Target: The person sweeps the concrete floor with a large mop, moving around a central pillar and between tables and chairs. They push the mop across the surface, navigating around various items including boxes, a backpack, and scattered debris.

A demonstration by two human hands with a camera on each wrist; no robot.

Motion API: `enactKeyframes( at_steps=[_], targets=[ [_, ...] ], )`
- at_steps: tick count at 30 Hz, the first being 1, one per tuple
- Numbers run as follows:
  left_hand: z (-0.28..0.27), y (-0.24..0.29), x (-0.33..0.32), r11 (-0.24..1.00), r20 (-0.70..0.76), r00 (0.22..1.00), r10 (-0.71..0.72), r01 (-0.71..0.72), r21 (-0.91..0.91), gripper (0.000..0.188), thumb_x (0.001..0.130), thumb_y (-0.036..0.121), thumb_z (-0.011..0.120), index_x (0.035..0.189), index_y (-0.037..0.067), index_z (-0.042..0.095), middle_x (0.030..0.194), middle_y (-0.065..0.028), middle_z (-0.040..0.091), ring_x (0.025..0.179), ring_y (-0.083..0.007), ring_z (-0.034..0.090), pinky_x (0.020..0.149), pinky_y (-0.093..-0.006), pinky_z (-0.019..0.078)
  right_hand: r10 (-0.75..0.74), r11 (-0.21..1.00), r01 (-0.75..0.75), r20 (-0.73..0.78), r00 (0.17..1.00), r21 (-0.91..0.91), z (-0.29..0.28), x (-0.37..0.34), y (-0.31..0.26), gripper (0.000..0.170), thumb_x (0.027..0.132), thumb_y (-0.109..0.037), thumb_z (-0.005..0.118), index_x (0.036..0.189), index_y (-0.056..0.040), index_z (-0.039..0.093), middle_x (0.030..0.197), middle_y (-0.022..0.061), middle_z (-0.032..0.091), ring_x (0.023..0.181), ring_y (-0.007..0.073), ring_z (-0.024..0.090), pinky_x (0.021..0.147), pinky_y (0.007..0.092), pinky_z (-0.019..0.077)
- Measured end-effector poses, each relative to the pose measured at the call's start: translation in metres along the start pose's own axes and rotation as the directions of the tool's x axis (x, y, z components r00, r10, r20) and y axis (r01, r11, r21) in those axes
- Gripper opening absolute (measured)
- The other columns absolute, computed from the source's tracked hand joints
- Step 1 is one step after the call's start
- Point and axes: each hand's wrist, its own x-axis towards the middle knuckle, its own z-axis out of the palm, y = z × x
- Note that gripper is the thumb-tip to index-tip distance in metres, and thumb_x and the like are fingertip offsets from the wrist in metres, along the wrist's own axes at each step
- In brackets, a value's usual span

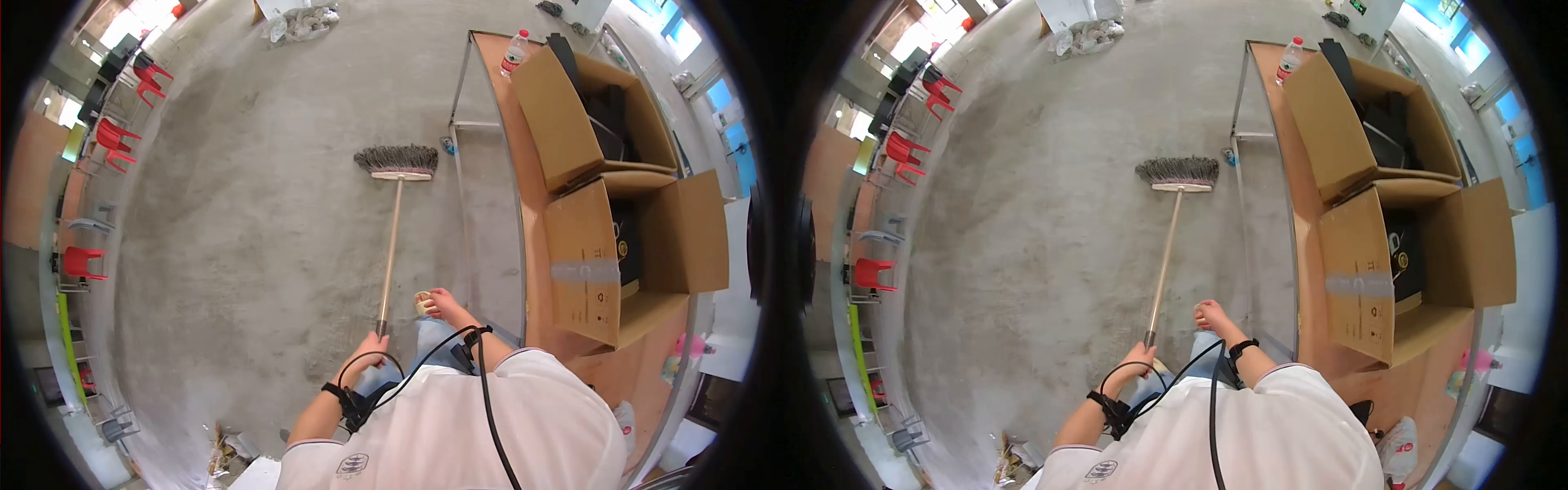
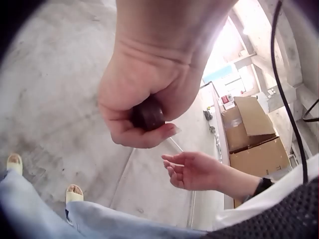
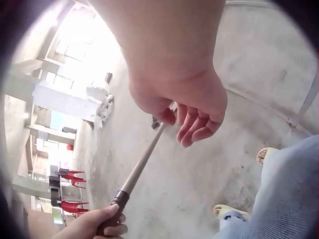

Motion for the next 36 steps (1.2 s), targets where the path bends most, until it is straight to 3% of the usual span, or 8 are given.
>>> enactKeyframes(
  at_steps=[10, 15, 17, 23, 25, 28, 34, 36],
  targets=[
    [0.059, -0.145, -0.127, 0.994, 0.060, 0.994, -0.091, 0.087, 0.058, 0.030, 0.093, 0.031, 0.044, 0.088, 0.002, 0.037, 0.060, -0.0027, 0.045, 0.046, -0.0124, 0.046, 0.040, -0.0283, 0.0427, 0.125, 0.991, -0.108, 0.262, 0.957, -0.079, 0.079, -0.021, 0.134, 0.101, 0.080, -0.049, 0.057, 0.136, -0.0277, -0.025, 0.119, 0.0202, 0.042, 0.086, 0.0301, 0.055, 0.068, 0.0423, 0.0498],
    [0.090, -0.255, -0.200, 0.976, 0.179, 0.980, -0.091, 0.123, -0.178, 0.030, 0.092, 0.036, 0.045, 0.082, 0.008, 0.038, 0.057, -0.0001, 0.046, 0.044, -0.0102, 0.045, 0.038, -0.0247, 0.0391, -0.010, 0.973, 0.079, 0.306, 0.952, -0.217, 0.146, -0.036, 0.273, 0.112, 0.078, -0.031, 0.065, 0.133, -0.0069, -0.029, 0.089, 0.0165, 0.056, 0.063, 0.0228, 0.057, 0.051, 0.0329, 0.0469],
    [0.113, -0.293, -0.230, 0.931, 0.210, 0.965, -0.160, 0.218, -0.292, 0.030, 0.092, 0.036, 0.045, 0.083, 0.009, 0.039, 0.057, 0.0000, 0.046, 0.043, -0.0099, 0.045, 0.036, -0.0243, 0.0381, 0.010, 0.913, 0.045, 0.132, 0.991, -0.406, 0.169, -0.086, 0.308, 0.111, 0.076, -0.020, 0.064, 0.131, -0.0009, -0.029, 0.073, 0.0124, 0.057, 0.054, 0.0202, 0.055, 0.046, 0.0317, 0.0444],
    [0.184, -0.416, -0.268, 0.841, 0.195, 0.963, -0.185, 0.258, -0.476, 0.023, 0.090, 0.031, 0.050, 0.087, 0.011, 0.040, 0.057, 0.0002, 0.045, 0.041, -0.0094, 0.044, 0.033, -0.0248, 0.0370, -0.233, 0.838, 0.252, 0.100, 0.967, -0.484, 0.171, -0.100, 0.465, 0.110, 0.070, -0.016, 0.063, 0.134, -0.0026, -0.025, 0.091, 0.0216, 0.059, 0.076, 0.0285, 0.061, 0.064, 0.0340, 0.0488],
    [0.198, -0.423, -0.264, 0.733, 0.187, 0.974, -0.126, 0.219, -0.644, 0.020, 0.091, 0.030, 0.050, 0.090, 0.012, 0.041, 0.058, 0.0007, 0.045, 0.040, -0.0089, 0.042, 0.035, -0.0227, 0.0349, -0.069, 0.823, 0.082, 0.044, 0.997, -0.562, 0.167, -0.127, 0.429, 0.108, 0.067, -0.015, 0.064, 0.137, -0.0022, -0.017, 0.096, 0.0241, 0.058, 0.083, 0.0295, 0.060, 0.068, 0.0344, 0.0488],
    [0.202, -0.393, -0.248, 0.715, 0.211, 0.978, -0.004, 0.150, -0.683, 0.019, 0.093, 0.029, 0.047, 0.088, 0.012, 0.040, 0.060, 0.0001, 0.046, 0.041, -0.0091, 0.042, 0.036, -0.0219, 0.0343, -0.318, 0.758, 0.270, 0.025, 0.948, -0.594, 0.145, -0.113, 0.413, 0.099, 0.064, -0.014, 0.064, 0.141, -0.0019, 0.002, 0.100, 0.0237, 0.059, 0.084, 0.0311, 0.061, 0.072, 0.0344, 0.0487],
    [0.193, -0.335, -0.150, 0.706, 0.174, 0.985, 0.010, 0.117, -0.699, 0.021, 0.094, 0.029, 0.045, 0.090, 0.009, 0.037, 0.060, -0.0009, 0.044, 0.041, -0.0099, 0.043, 0.033, -0.0246, 0.0355, -0.316, 0.737, 0.303, 0.089, 0.945, -0.604, 0.119, -0.041, 0.312, 0.097, 0.065, -0.017, 0.062, 0.140, -0.0007, 0.003, 0.096, 0.0237, 0.061, 0.089, 0.0361, 0.060, 0.078, 0.0382, 0.0475],
    [0.172, -0.304, -0.116, 0.744, 0.147, 0.989, -0.018, 0.111, -0.659, 0.022, 0.094, 0.030, 0.045, 0.090, 0.009, 0.037, 0.059, -0.0010, 0.044, 0.040, -0.0099, 0.043, 0.033, -0.0247, 0.0355, -0.258, 0.764, 0.239, 0.056, 0.965, -0.600, 0.120, -0.002, 0.269, 0.097, 0.065, -0.013, 0.063, 0.141, -0.0024, 0.004, 0.095, 0.0221, 0.061, 0.081, 0.0289, 0.063, 0.071, 0.0330, 0.0495]
  ],
)
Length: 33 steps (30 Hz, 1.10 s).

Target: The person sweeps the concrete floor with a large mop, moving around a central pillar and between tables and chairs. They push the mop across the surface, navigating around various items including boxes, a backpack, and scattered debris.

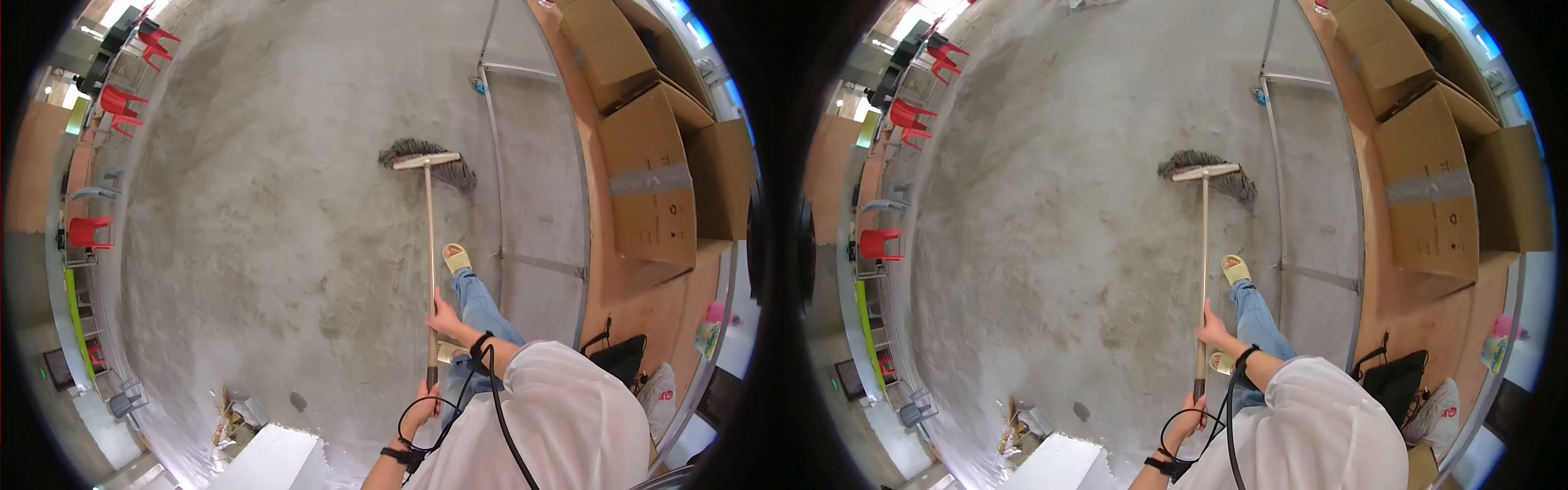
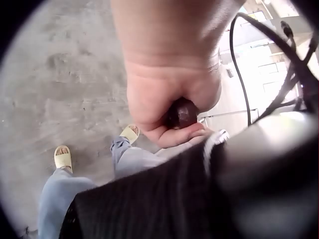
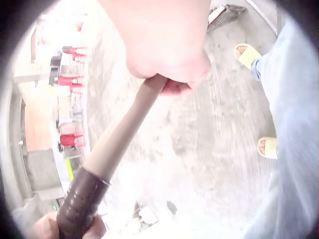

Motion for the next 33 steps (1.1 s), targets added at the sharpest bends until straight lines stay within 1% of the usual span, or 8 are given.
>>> enactKeyframes(
  at_steps=[3, 6, 9, 11, 14, 21, 27, 33],
  targets=[
    [0.005, 0.076, 0.041, 0.998, -0.032, 0.999, 0.013, -0.011, 0.064, 0.024, 0.093, 0.031, 0.044, 0.090, 0.009, 0.036, 0.059, -0.0011, 0.043, 0.040, -0.0102, 0.043, 0.032, -0.0253, 0.0346, -0.109, 0.988, 0.101, -0.061, 0.992, -0.112, -0.028, 0.071, -0.024, 0.099, 0.066, -0.014, 0.065, 0.141, -0.0024, 0.001, 0.086, 0.0196, 0.061, 0.068, 0.0246, 0.062, 0.062, 0.0321, 0.0501],
    [0.019, 0.151, 0.070, 0.995, -0.042, 0.999, 0.009, -0.005, 0.096, 0.025, 0.093, 0.032, 0.045, 0.090, 0.008, 0.037, 0.058, -0.0010, 0.042, 0.039, -0.0106, 0.042, 0.030, -0.0259, 0.0334, 0.009, 1.000, -0.006, 0.149, 0.989, -0.021, -0.085, 0.112, -0.091, 0.096, 0.072, -0.016, 0.066, 0.142, -0.0050, 0.000, 0.084, 0.0165, 0.061, 0.066, 0.0200, 0.060, 0.058, 0.0303, 0.0496],
    [0.054, 0.259, 0.094, 0.980, -0.073, 0.988, 0.135, -0.122, 0.157, 0.027, 0.093, 0.033, 0.045, 0.084, 0.008, 0.038, 0.057, -0.0010, 0.043, 0.038, -0.0109, 0.042, 0.030, -0.0265, 0.0339, 0.035, 0.901, -0.094, 0.147, 0.988, 0.423, -0.129, 0.158, -0.142, 0.092, 0.078, -0.016, 0.064, 0.143, -0.0094, -0.001, 0.091, 0.0147, 0.060, 0.075, 0.0210, 0.060, 0.063, 0.0318, 0.0495],
    [0.064, 0.312, 0.121, 0.973, -0.078, 0.985, 0.156, -0.140, 0.184, 0.029, 0.092, 0.033, 0.046, 0.082, 0.007, 0.039, 0.056, -0.0011, 0.043, 0.037, -0.0112, 0.042, 0.030, -0.0267, 0.0346, 0.093, 0.543, -0.152, 0.121, 0.988, 0.826, -0.158, 0.160, -0.185, 0.088, 0.081, -0.014, 0.061, 0.143, -0.0139, -0.002, 0.098, 0.0126, 0.059, 0.080, 0.0227, 0.060, 0.067, 0.0336, 0.0498],
    [0.053, 0.373, 0.165, 0.962, -0.129, 0.972, 0.196, -0.166, 0.216, 0.031, 0.091, 0.035, 0.048, 0.079, 0.007, 0.040, 0.054, -0.0009, 0.043, 0.037, -0.0113, 0.044, 0.030, -0.0268, 0.0350, 0.108, 0.725, -0.115, 0.053, 0.993, 0.679, -0.182, 0.165, -0.219, 0.083, 0.082, -0.013, 0.058, 0.143, -0.0148, 0.001, 0.102, 0.0122, 0.059, 0.079, 0.0249, 0.061, 0.067, 0.0360, 0.0508],
    [-0.057, 0.499, 0.184, 0.922, -0.078, 0.957, 0.281, -0.246, 0.298, 0.031, 0.091, 0.034, 0.048, 0.071, 0.010, 0.044, 0.055, 0.0024, 0.043, 0.040, -0.0075, 0.040, 0.032, -0.0232, 0.0315, 0.094, 0.750, -0.109, 0.058, 0.994, 0.652, -0.200, 0.118, -0.235, 0.053, 0.085, -0.018, 0.051, 0.133, -0.0122, 0.029, 0.103, 0.0127, 0.059, 0.079, 0.0234, 0.062, 0.069, 0.0352, 0.0509],
    [-0.221, 0.519, 0.074, 0.935, 0.098, 0.979, 0.180, -0.202, 0.290, 0.029, 0.090, 0.032, 0.049, 0.070, 0.011, 0.046, 0.055, 0.0043, 0.042, 0.040, -0.0055, 0.038, 0.033, -0.0219, 0.0298, 0.114, 0.655, -0.169, 0.125, 0.986, 0.736, -0.069, 0.126, -0.259, 0.046, 0.088, -0.024, 0.047, 0.130, -0.0111, 0.031, 0.109, 0.0152, 0.056, 0.087, 0.0292, 0.060, 0.074, 0.0396, 0.0498],
    [-0.368, 0.457, -0.071, 0.870, -0.009, 0.989, 0.149, -0.127, 0.476, 0.026, 0.090, 0.030, 0.050, 0.075, 0.008, 0.047, 0.054, 0.0030, 0.043, 0.040, -0.0075, 0.041, 0.034, -0.0235, 0.0311, 0.182, 0.335, -0.508, 0.474, 0.861, 0.794, 0.126, 0.180, -0.335, 0.051, 0.088, -0.043, 0.049, 0.117, -0.0024, 0.039, 0.113, 0.0199, 0.052, 0.098, 0.0364, 0.055, 0.085, 0.0462, 0.0451]
  ],
)
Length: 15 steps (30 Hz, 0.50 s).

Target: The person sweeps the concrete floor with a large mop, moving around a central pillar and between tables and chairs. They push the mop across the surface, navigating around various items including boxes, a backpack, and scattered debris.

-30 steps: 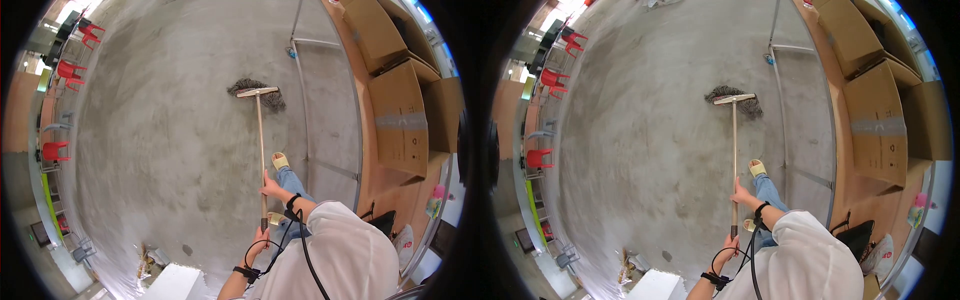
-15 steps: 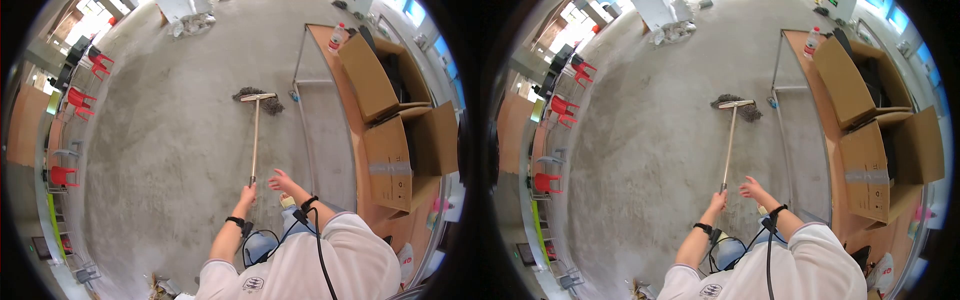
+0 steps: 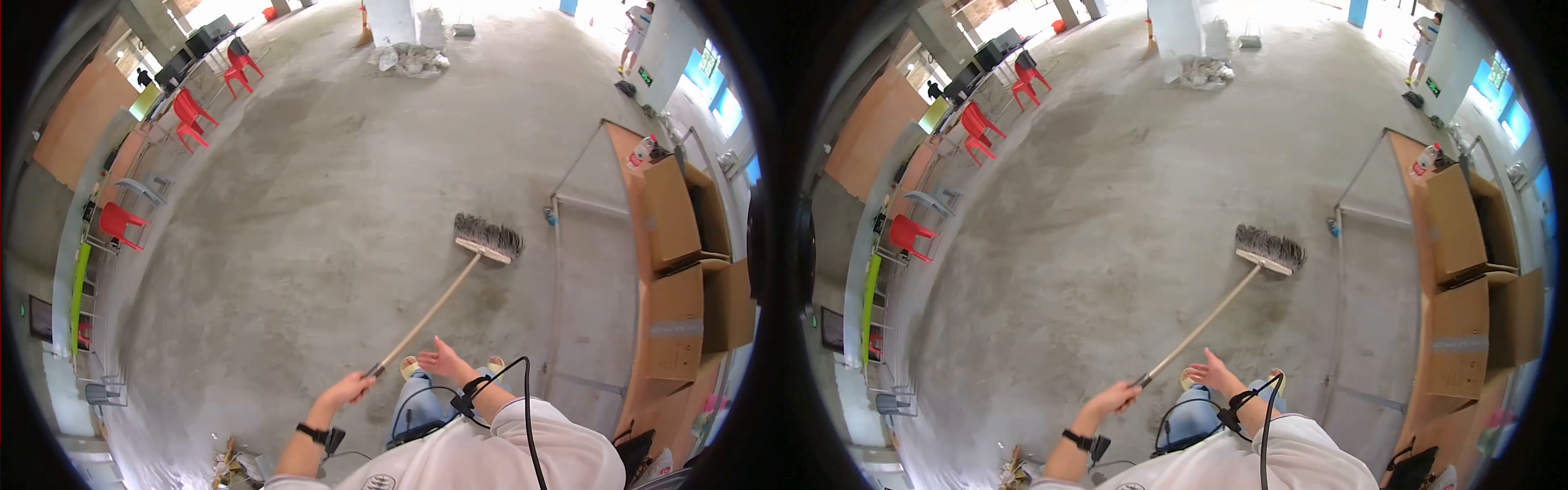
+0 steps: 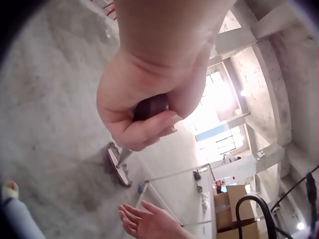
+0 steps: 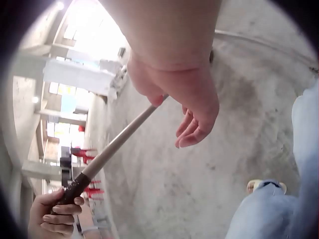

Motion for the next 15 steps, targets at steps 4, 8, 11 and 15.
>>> enactKeyframes(
  at_steps=[4, 8, 11, 15],
  targets=[
    [-0.014, -0.097, -0.076, 0.992, 0.057, 0.991, -0.123, 0.124, -0.017, 0.024, 0.091, 0.031, 0.050, 0.091, 0.007, 0.045, 0.058, 0.0024, 0.043, 0.041, -0.0077, 0.041, 0.034, -0.0241, 0.0323, 0.213, 0.977, -0.211, 0.058, 0.975, -0.029, 0.058, 0.036, 0.062, 0.056, 0.085, -0.048, 0.051, 0.100, 0.0059, 0.046, 0.107, 0.0211, 0.054, 0.098, 0.0367, 0.055, 0.088, 0.0511, 0.0435],
    [0.012, -0.225, -0.143, 0.975, -0.038, 0.976, -0.213, 0.210, -0.071, 0.027, 0.090, 0.029, 0.051, 0.104, 0.006, 0.045, 0.057, 0.0034, 0.043, 0.048, -0.0088, 0.043, 0.046, -0.0259, 0.0377, 0.354, 0.842, -0.339, -0.044, 0.934, -0.421, 0.036, 0.078, 0.162, 0.024, 0.090, -0.022, 0.050, 0.103, -0.0024, 0.044, 0.088, 0.0156, 0.058, 0.075, 0.0331, 0.062, 0.065, 0.0526, 0.0530],
    [0.077, -0.295, -0.186, 0.986, -0.335, 0.929, -0.156, 0.127, -0.105, 0.028, 0.088, 0.026, 0.054, 0.104, 0.004, 0.055, 0.070, -0.0087, 0.053, 0.063, -0.0190, 0.052, 0.057, -0.0323, 0.0422, 0.176, 0.611, -0.441, -0.430, 0.886, -0.658, 0.021, 0.082, 0.237, 0.047, 0.086, -0.014, 0.049, 0.116, -0.0062, 0.013, 0.090, 0.0188, 0.049, 0.065, 0.0320, 0.059, 0.052, 0.0484, 0.0535],
    [0.129, -0.287, -0.184, 0.991, -0.492, 0.860, -0.135, 0.122, -0.059, 0.025, 0.088, 0.021, 0.053, 0.104, 0.002, 0.057, 0.079, -0.0174, 0.061, 0.069, -0.0256, 0.057, 0.062, -0.0371, 0.0453, 0.109, 0.599, -0.300, -0.296, 0.949, -0.742, -0.007, 0.065, 0.249, 0.051, 0.084, -0.019, 0.050, 0.111, -0.0020, 0.010, 0.084, 0.0200, 0.050, 0.070, 0.0348, 0.060, 0.056, 0.0492, 0.0521]
  ],
)
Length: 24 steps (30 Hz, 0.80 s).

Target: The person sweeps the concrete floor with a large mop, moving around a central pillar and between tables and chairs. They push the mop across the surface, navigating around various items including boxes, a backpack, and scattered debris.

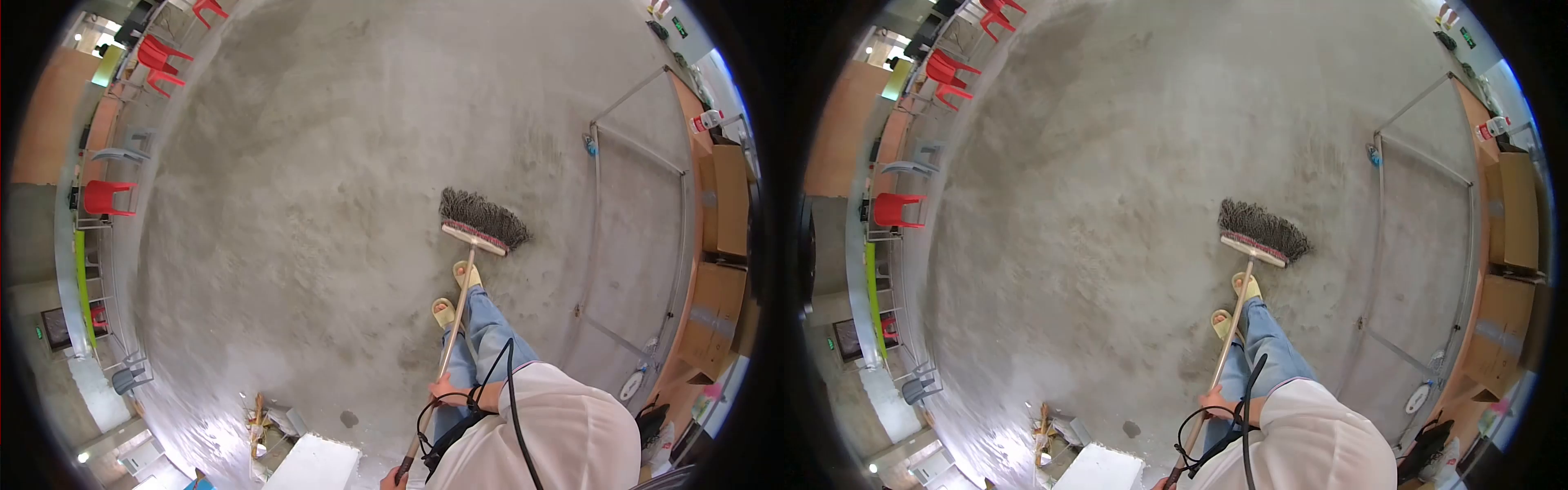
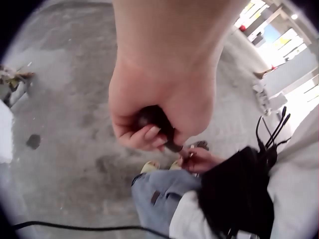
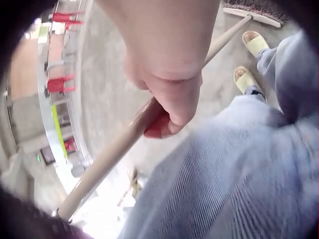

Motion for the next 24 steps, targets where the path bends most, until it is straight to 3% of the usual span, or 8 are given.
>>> enactKeyframes(
  at_steps=[3, 7, 10, 11, 13, 16, 18, 24],
  targets=[
    [0.014, 0.012, 0.022, 0.996, 0.001, 1.000, 0.017, -0.017, -0.088, 0.027, 0.088, 0.021, 0.053, 0.105, 0.001, 0.057, 0.075, -0.0153, 0.059, 0.066, -0.0256, 0.055, 0.062, -0.0366, 0.0449, -0.185, 0.950, 0.080, -0.334, 0.924, -0.303, -0.010, 0.016, -0.005, 0.054, 0.080, -0.023, 0.053, 0.113, 0.0008, 0.017, 0.083, 0.0278, 0.056, 0.076, 0.0427, 0.059, 0.069, 0.0481, 0.0472],
    [0.017, 0.052, 0.109, 0.993, 0.016, 0.995, 0.099, -0.097, -0.060, 0.025, 0.088, 0.026, 0.055, 0.100, 0.004, 0.058, 0.059, 0.0025, 0.049, 0.054, -0.0096, 0.044, 0.051, -0.0263, 0.0381, -0.255, 0.964, 0.182, -0.464, 0.849, -0.195, -0.051, 0.027, -0.086, 0.066, 0.079, -0.021, 0.052, 0.130, -0.0054, 0.014, 0.098, 0.0283, 0.057, 0.088, 0.0435, 0.058, 0.077, 0.0460, 0.0463],
    [0.023, 0.118, 0.216, 0.959, 0.180, 0.984, 0.006, 0.045, -0.280, 0.024, 0.086, 0.023, 0.056, 0.098, 0.002, 0.061, 0.060, 0.0022, 0.052, 0.051, -0.0070, 0.043, 0.046, -0.0249, 0.0350, -0.482, 0.844, 0.528, -0.558, 0.675, -0.090, -0.117, 0.083, -0.166, 0.068, 0.080, -0.019, 0.056, 0.136, -0.0109, 0.018, 0.105, 0.0215, 0.055, 0.087, 0.0356, 0.060, 0.074, 0.0434, 0.0481],
    [0.030, 0.147, 0.250, 0.948, 0.120, 0.982, 0.143, -0.101, -0.302, 0.024, 0.087, 0.023, 0.056, 0.099, 0.002, 0.060, 0.061, 0.0026, 0.051, 0.051, -0.0057, 0.043, 0.046, -0.0234, 0.0344, -0.273, 0.926, 0.361, -0.459, 0.845, 0.114, -0.145, 0.054, -0.227, 0.066, 0.081, -0.016, 0.057, 0.136, -0.0107, 0.019, 0.104, 0.0173, 0.055, 0.080, 0.0273, 0.061, 0.065, 0.0413, 0.0503],
    [0.032, 0.240, 0.305, 0.919, 0.324, 0.945, 0.036, 0.097, -0.383, 0.023, 0.089, 0.026, 0.054, 0.097, 0.005, 0.056, 0.059, 0.0030, 0.047, 0.046, -0.0054, 0.040, 0.041, -0.0226, 0.0316, -0.354, 0.862, 0.427, -0.279, 0.893, 0.273, -0.205, 0.039, -0.297, 0.063, 0.082, -0.016, 0.057, 0.135, -0.0096, 0.023, 0.094, 0.0139, 0.058, 0.072, 0.0218, 0.062, 0.058, 0.0383, 0.0510],
    [0.050, 0.377, 0.356, 0.890, 0.444, 0.894, 0.055, 0.157, -0.427, 0.020, 0.091, 0.027, 0.049, 0.093, 0.008, 0.049, 0.062, 0.0014, 0.046, 0.043, -0.0066, 0.039, 0.036, -0.0225, 0.0308, -0.455, 0.837, 0.529, -0.361, 0.814, 0.138, -0.275, 0.023, -0.356, 0.055, 0.082, -0.015, 0.056, 0.132, -0.0098, 0.034, 0.084, 0.0115, 0.061, 0.067, 0.0186, 0.062, 0.059, 0.0335, 0.0516],
    [0.070, 0.439, 0.385, 0.901, 0.498, 0.866, 0.051, 0.175, -0.396, 0.019, 0.092, 0.027, 0.046, 0.092, 0.009, 0.045, 0.064, 0.0000, 0.046, 0.042, -0.0079, 0.039, 0.035, -0.0231, 0.0317, -0.715, 0.673, 0.707, -0.437, 0.546, -0.218, -0.319, -0.018, -0.376, 0.047, 0.081, -0.011, 0.055, 0.126, -0.0120, 0.044, 0.082, 0.0066, 0.061, 0.059, 0.0123, 0.056, 0.049, 0.0253, 0.0459],
    [0.096, 0.547, 0.393, 0.982, 0.510, 0.860, 0.033, 0.068, -0.177, 0.021, 0.093, 0.031, 0.044, 0.093, 0.011, 0.041, 0.071, -0.0004, 0.046, 0.048, -0.0073, 0.040, 0.036, -0.0223, 0.0317, -0.631, 0.647, 0.759, -0.512, 0.583, 0.066, -0.377, -0.129, -0.364, 0.043, 0.081, -0.012, 0.052, 0.124, -0.0110, 0.046, 0.087, 0.0076, 0.061, 0.066, 0.0143, 0.060, 0.058, 0.0262, 0.0501]
  ],
)
